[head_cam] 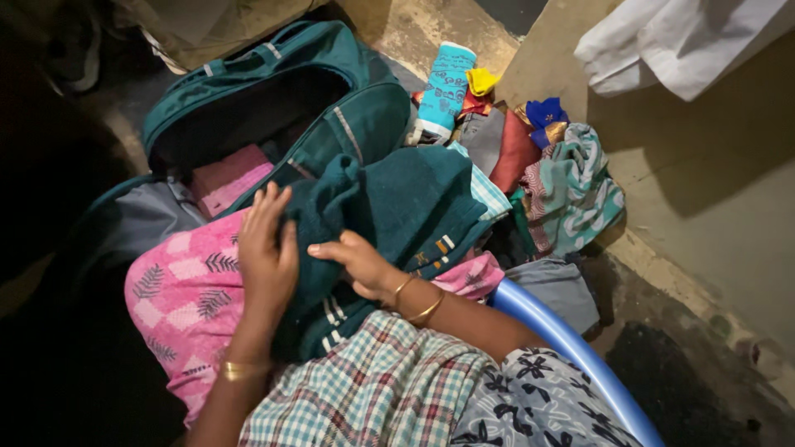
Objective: The person folds various pieces of clothing by hand and places them into a green duffel bag, including a blue garment, a maroon shirt, and a dark green sweater.
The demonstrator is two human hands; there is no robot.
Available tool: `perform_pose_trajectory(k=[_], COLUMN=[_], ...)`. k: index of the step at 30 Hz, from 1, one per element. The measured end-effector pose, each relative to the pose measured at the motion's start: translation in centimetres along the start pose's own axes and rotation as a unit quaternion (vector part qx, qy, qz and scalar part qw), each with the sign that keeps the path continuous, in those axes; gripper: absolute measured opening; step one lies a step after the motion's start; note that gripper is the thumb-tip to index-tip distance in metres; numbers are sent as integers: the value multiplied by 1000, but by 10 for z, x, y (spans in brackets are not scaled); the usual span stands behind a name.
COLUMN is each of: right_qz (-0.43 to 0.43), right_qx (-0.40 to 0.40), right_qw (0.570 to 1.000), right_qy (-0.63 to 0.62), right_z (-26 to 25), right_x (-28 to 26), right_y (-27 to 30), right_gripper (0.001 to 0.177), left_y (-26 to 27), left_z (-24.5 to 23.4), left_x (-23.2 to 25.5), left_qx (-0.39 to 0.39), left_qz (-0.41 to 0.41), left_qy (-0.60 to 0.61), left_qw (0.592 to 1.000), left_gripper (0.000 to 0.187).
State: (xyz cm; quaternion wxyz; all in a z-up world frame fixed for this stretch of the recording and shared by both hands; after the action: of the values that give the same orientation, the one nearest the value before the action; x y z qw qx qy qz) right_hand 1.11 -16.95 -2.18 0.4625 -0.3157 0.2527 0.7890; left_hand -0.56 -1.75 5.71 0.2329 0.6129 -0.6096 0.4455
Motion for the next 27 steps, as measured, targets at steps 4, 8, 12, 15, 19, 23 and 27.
perform_pose_trajectory(k=[4,8,12,15,19,23,27], right_qz=[-19,-11,-123,-121,-139,-218,-246], right_qx=[19,-39,-125,-108,25,94,181], right_qw=[1000,999,977,979,968,970,952], right_qy=[16,10,119,120,206,51,4], right_z=[-18,13,53,57,20,-34,-120], right_x=[-9,-57,-109,-135,-164,-177,-184], right_y=[-22,-25,-1,22,55,72,77], right_gripper=[23,27,42,50,46,46,34], left_y=[37,66,63,76,91,98,99], left_z=[-26,25,59,78,100,93,89], left_x=[69,76,51,40,51,65,70], left_qx=[-208,-371,-164,-332,-392,-408,-649], left_qz=[177,78,114,-108,-103,-4,-76], left_qy=[106,-50,-119,-67,-96,66,64], left_qw=[956,924,973,935,909,911,754], left_gripper=[30,39,91,89,106,96,80])
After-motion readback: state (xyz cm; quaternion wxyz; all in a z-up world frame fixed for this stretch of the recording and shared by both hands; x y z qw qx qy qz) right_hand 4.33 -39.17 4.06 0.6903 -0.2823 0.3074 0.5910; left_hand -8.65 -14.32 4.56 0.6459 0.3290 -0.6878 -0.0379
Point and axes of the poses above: each hand's wrist, its own y-axis away from the middle knuckle, its own z-axis out of the palm, x = y × z, the point moved 2 cm from there along -y, towards the middle knuckle, and after that the axes turned 13 degrees about -z, right-handed, at the moved point
